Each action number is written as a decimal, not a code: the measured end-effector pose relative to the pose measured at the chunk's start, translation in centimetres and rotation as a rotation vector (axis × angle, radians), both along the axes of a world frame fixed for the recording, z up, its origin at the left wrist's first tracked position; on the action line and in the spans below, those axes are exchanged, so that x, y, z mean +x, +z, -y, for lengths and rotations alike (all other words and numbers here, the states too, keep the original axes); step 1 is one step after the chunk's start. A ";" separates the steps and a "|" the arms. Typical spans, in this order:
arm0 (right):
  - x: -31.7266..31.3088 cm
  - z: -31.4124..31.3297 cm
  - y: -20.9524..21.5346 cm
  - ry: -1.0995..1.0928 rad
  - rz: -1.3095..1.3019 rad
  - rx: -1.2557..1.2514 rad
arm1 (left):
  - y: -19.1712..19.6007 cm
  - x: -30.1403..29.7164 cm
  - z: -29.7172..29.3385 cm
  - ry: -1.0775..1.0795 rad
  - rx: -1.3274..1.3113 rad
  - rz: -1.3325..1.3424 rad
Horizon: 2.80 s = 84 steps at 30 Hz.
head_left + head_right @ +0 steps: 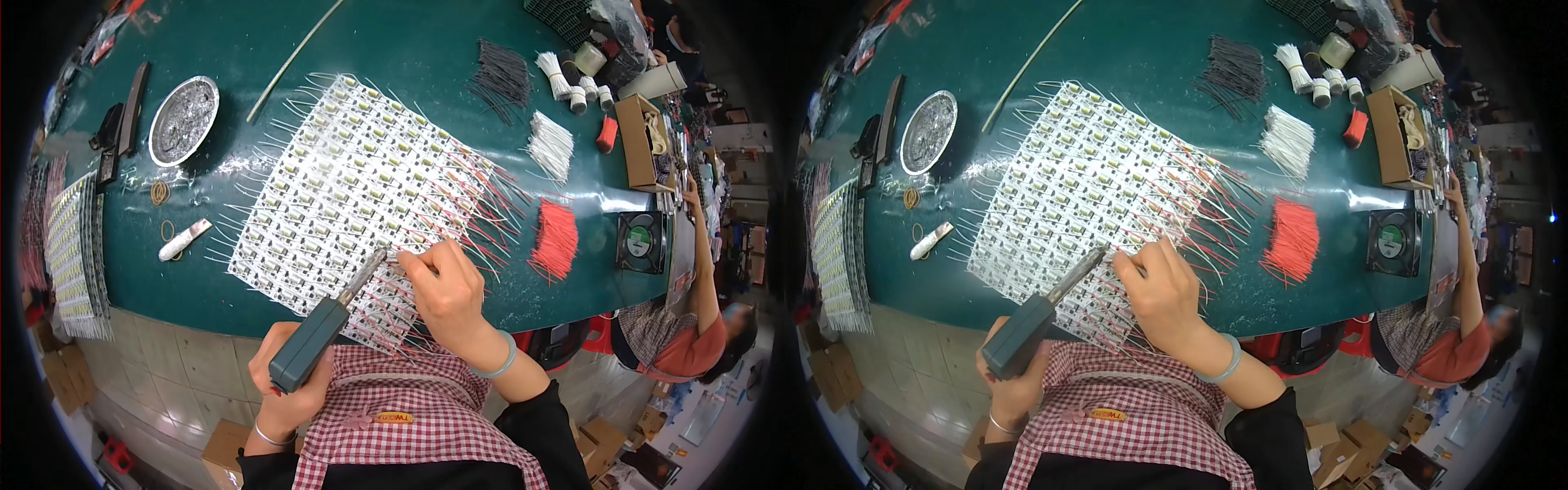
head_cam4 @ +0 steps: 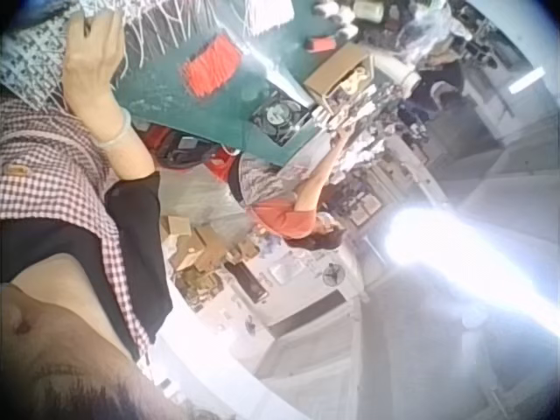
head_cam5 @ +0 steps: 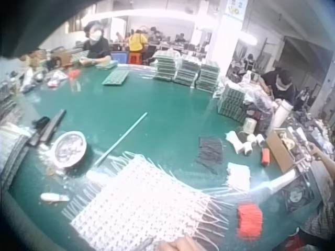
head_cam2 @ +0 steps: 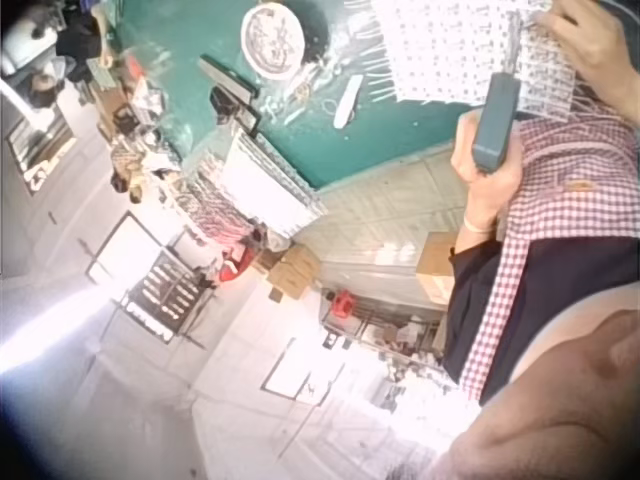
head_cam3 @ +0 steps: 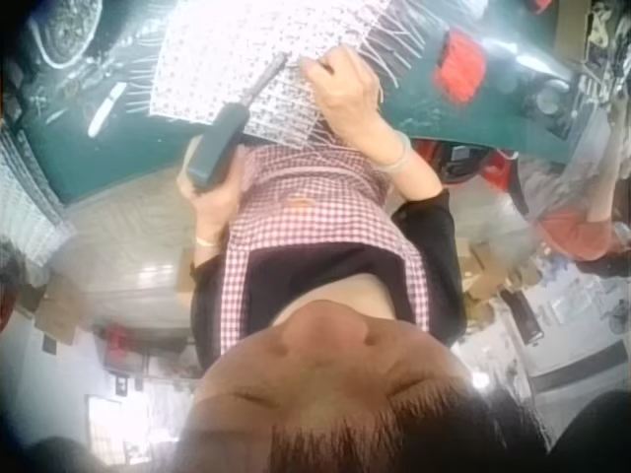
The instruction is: The person uses a soldering iron to attach red and white wires to a large grid of LED modules on a green workbench. They repeatedly pick up wires, position them on the board, and apply heat to secure the connections. The person also uses a thin stick to adjust the wires on the board.
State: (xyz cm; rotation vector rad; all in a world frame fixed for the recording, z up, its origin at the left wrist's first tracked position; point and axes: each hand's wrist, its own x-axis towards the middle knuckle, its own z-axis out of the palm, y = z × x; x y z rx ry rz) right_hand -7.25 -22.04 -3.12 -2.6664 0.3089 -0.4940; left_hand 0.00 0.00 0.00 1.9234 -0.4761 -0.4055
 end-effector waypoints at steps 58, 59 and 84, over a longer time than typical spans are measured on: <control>-0.2 -1.9 -0.1 -0.024 0.079 0.050 | 0.1 -0.4 -1.9 -0.009 -0.027 0.082; -0.2 -1.9 -0.1 -0.022 0.079 0.048 | 0.0 -0.5 -2.0 -0.013 -0.028 0.071; -0.2 -2.0 -0.1 -0.023 0.046 -0.036 | -0.2 -0.4 -2.2 -0.031 0.003 0.157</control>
